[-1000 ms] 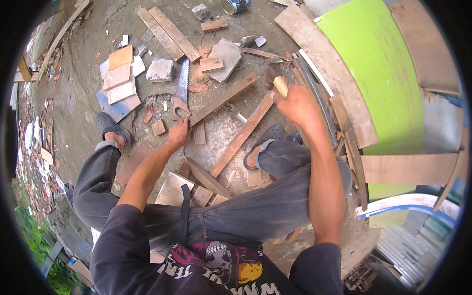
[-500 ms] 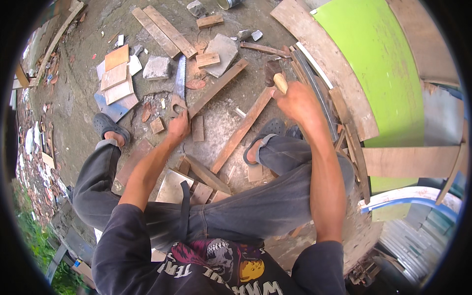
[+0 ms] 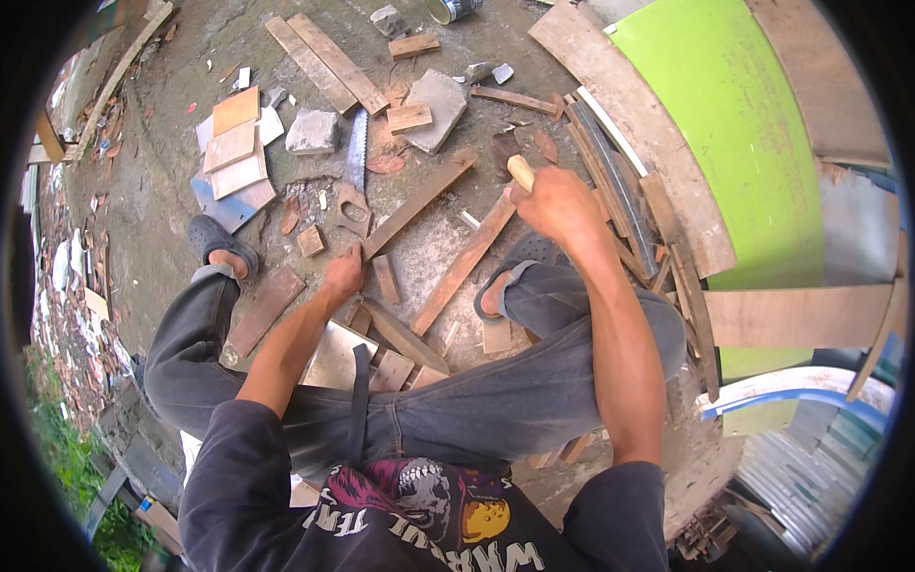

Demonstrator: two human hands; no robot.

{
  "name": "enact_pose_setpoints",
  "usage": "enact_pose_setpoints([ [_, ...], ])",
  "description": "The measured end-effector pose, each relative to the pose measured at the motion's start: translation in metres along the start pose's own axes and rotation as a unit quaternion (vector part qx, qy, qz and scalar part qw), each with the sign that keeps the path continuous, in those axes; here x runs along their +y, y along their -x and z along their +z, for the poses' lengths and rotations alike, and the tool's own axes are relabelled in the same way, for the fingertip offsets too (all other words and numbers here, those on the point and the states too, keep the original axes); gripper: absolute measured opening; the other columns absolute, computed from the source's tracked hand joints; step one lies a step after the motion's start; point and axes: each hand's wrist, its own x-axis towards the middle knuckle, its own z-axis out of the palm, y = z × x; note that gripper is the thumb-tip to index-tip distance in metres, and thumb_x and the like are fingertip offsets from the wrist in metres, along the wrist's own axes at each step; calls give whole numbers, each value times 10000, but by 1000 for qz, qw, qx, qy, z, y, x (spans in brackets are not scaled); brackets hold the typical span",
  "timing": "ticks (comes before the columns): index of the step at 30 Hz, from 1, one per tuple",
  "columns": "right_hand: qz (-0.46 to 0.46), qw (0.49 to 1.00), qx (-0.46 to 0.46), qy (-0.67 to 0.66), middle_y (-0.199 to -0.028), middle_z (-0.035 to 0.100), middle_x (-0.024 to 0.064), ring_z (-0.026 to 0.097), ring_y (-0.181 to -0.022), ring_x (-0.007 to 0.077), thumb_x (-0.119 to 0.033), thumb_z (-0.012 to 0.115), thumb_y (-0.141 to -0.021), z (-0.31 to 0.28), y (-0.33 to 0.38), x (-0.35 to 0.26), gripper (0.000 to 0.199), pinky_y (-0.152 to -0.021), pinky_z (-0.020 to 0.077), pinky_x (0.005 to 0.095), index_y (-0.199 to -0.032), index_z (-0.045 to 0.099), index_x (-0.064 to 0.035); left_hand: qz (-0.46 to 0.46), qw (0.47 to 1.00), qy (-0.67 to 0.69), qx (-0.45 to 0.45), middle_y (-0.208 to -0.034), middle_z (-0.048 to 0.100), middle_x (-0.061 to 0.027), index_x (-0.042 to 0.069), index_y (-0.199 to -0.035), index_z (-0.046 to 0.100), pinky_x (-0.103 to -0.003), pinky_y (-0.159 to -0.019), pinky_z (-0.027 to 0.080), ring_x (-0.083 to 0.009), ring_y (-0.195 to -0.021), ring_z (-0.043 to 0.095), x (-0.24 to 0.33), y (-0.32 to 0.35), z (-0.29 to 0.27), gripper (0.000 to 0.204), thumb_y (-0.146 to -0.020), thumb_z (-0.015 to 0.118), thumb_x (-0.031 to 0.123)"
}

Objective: The person sits on the ground and uses a hammer to repeatedly strike a long wooden plank, breaking it into smaller pieces. The person handles the wood pieces, repositioning them to continue breaking them down.

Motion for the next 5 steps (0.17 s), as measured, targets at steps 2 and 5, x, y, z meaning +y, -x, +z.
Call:
enact_pose_setpoints([
  [2,-12,1000,4,-1,-594,583,211,625,-583,338,-417,674,-862,-2,3,2,498,-622,463,477,-794,642,76,-19,999,-22,-14,-1078,631,-210,33,-1216,438,-470,-706,556,-388,-879,679,-5,2,-2,431,-823,605,95],
  [5,-16,999,23,23,-678,621,272,662,-648,341,-439,678,-858,-4,7,1,506,-672,469,489,-845,670,67,-19,998,-44,-51,-1106,625,-204,38,-1220,433,-460,-708,559,-373,-905,682,-12,2,-11,446,-808,603,55],
])
